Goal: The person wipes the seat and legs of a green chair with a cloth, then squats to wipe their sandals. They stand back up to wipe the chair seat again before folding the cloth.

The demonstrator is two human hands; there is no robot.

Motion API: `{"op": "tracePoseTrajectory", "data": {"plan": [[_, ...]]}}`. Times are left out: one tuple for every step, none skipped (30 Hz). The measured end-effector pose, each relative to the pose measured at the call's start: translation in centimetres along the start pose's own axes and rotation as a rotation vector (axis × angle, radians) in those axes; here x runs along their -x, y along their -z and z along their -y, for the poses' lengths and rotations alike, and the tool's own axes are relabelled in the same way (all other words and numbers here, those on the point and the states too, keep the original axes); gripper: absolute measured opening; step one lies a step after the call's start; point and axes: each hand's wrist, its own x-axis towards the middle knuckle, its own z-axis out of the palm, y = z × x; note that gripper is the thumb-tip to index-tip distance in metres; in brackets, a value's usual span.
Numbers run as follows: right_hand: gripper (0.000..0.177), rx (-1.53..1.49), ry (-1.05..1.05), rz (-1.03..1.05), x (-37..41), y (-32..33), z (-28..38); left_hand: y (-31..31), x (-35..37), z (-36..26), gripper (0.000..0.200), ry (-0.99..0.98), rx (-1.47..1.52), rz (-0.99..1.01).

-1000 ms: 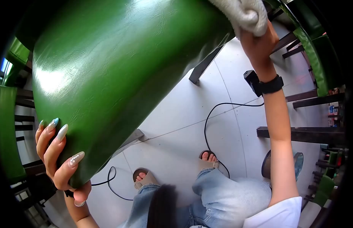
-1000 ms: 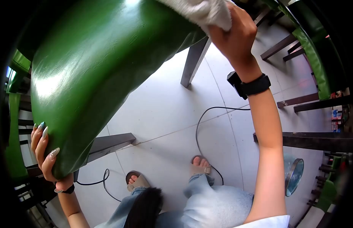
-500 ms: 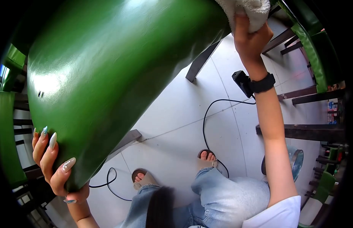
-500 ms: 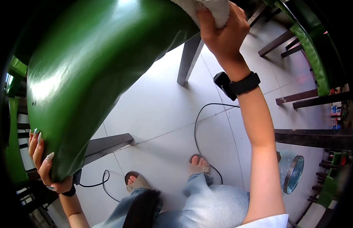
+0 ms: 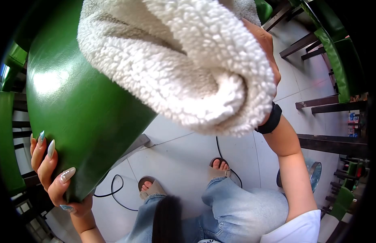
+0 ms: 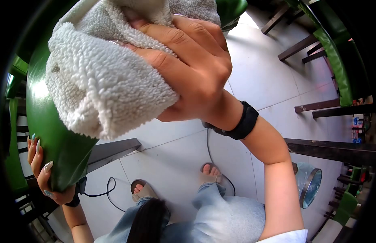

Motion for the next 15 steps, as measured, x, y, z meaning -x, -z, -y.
{"op": "tracePoseTrajectory", "data": {"plan": [[0.024, -0.005, 0.014, 0.003, -0.2, -0.1, 0.2, 0.0, -0.1, 0.0, 0.048, -0.006, 0.005, 0.001], [0.026, -0.013, 0.025, 0.005, -0.2, -0.1, 0.3, 0.0, -0.2, -0.1, 0.048, -0.013, 0.008, 0.003], [0.027, -0.025, 0.032, 0.003, -0.3, 0.1, 0.5, 0.0, -0.4, -0.1, 0.048, -0.019, 0.009, 0.004], [0.029, -0.029, 0.040, 0.003, -0.3, 0.3, 0.1, 0.0, -0.5, -0.2, 0.048, -0.023, 0.007, 0.008], [0.031, -0.036, 0.051, 0.007, -0.3, 0.2, -0.3, 0.0, -0.6, -0.2, 0.047, -0.026, 0.007, 0.012], [0.032, -0.044, 0.061, 0.010, -0.3, 0.6, -0.2, 0.0, -0.8, -0.4, 0.046, -0.028, 0.008, 0.015], [0.034, -0.043, 0.066, 0.015, -0.2, 0.8, -0.6, -0.1, -0.9, -0.7, 0.045, -0.014, -0.006, 0.014], [0.036, -0.044, 0.077, 0.017, -0.2, 1.0, -1.2, -0.3, -1.2, -1.1, 0.044, 0.001, -0.019, 0.012], [0.038, -0.045, 0.077, 0.018, -0.1, 1.3, -1.6, -0.6, -1.5, -1.5, 0.044, 0.015, -0.032, 0.011], [0.039, -0.051, 0.076, 0.015, 0.0, 1.4, -1.9, -0.8, -1.8, -2.0, 0.041, 0.036, -0.036, 0.028], [0.041, -0.054, 0.060, 0.013, 0.1, 1.7, -2.7, -1.1, -2.2, -2.3, 0.042, 0.042, -0.046, 0.044], [0.043, -0.063, 0.059, 0.009, 0.2, 1.8, -2.5, -1.4, -2.6, -2.9, 0.041, 0.057, -0.047, 0.054], [0.045, -0.067, 0.038, -0.001, 0.6, 2.0, -3.0, -1.9, -2.9, -3.6, 0.041, 0.072, -0.048, 0.064], [0.046, -0.081, 0.007, -0.012, 1.1, 2.2, -3.8, -2.6, -3.5, -4.1, 0.045, 0.049, -0.041, 0.073], [0.048, -0.099, -0.048, -0.025, 2.0, 2.4, -4.8, -2.9, -4.1, -4.8, 0.047, 0.053, -0.043, 0.099]]}}
